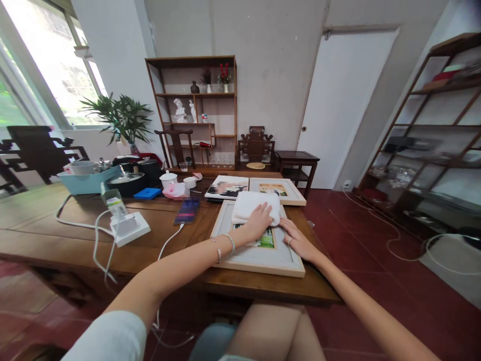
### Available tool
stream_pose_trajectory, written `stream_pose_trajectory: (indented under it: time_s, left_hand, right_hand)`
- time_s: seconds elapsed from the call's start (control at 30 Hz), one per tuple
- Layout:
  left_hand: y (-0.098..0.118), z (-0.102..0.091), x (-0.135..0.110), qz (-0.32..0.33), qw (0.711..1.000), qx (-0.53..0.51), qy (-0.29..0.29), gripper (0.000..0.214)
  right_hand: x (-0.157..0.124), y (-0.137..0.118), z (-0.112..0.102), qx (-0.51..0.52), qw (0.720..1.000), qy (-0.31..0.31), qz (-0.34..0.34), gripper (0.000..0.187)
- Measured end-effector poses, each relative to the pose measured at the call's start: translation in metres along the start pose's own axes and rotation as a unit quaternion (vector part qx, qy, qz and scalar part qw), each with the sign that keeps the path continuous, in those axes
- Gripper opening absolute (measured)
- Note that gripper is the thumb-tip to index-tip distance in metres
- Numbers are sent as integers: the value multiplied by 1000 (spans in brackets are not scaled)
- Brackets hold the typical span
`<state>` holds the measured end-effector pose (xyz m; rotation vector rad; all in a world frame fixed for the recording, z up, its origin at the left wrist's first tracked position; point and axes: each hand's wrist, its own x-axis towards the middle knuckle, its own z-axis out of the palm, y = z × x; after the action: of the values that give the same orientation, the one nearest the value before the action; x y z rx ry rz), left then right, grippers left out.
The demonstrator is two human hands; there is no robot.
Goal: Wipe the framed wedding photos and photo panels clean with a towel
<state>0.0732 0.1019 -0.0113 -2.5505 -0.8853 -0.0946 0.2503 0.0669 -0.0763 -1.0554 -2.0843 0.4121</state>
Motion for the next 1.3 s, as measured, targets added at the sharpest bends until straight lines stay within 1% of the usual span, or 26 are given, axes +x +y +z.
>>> stream_pose_trajectory:
  time_s: [0.1,0.23,0.43,0.5,0.57,0.7,0.87,0.97,1.07,1.13,1.2,1.3]
  left_hand:
    - [-8,0,-6,1,1000,4,-14,25]
    - [-24,-6,-23,-23,999,15,-44,25]
    - [-64,-15,-56,-81,993,25,-87,24]
    - [-75,-17,-66,-84,991,19,-99,25]
    - [-81,-15,-73,-80,992,12,-100,26]
    - [-81,-6,-79,-91,993,3,-77,29]
    - [-86,1,-74,-106,994,-4,-41,28]
    - [-86,2,-73,-91,995,-12,-42,26]
    - [-79,1,-75,-73,996,-26,-50,26]
    - [-70,-3,-78,-59,996,-38,-62,26]
    - [-60,-11,-85,-45,994,-51,-80,24]
    - [-42,-33,-103,-22,991,-71,-112,20]
  right_hand:
    - [0,-3,0,5,1000,1,5,51]
    - [0,-6,0,12,1000,1,15,54]
    - [-1,-3,0,28,999,11,23,56]
    - [0,-3,0,32,999,9,25,57]
    - [0,-4,0,34,999,7,25,59]
    - [0,-7,-1,36,999,11,19,60]
    - [0,-9,-1,32,999,11,9,60]
    - [0,-8,-1,35,999,13,10,59]
    - [0,-8,-2,36,999,8,18,60]
    - [0,-9,-3,35,999,5,24,60]
    - [0,-9,-3,31,999,5,26,60]
    - [-1,-10,-3,24,999,5,23,60]
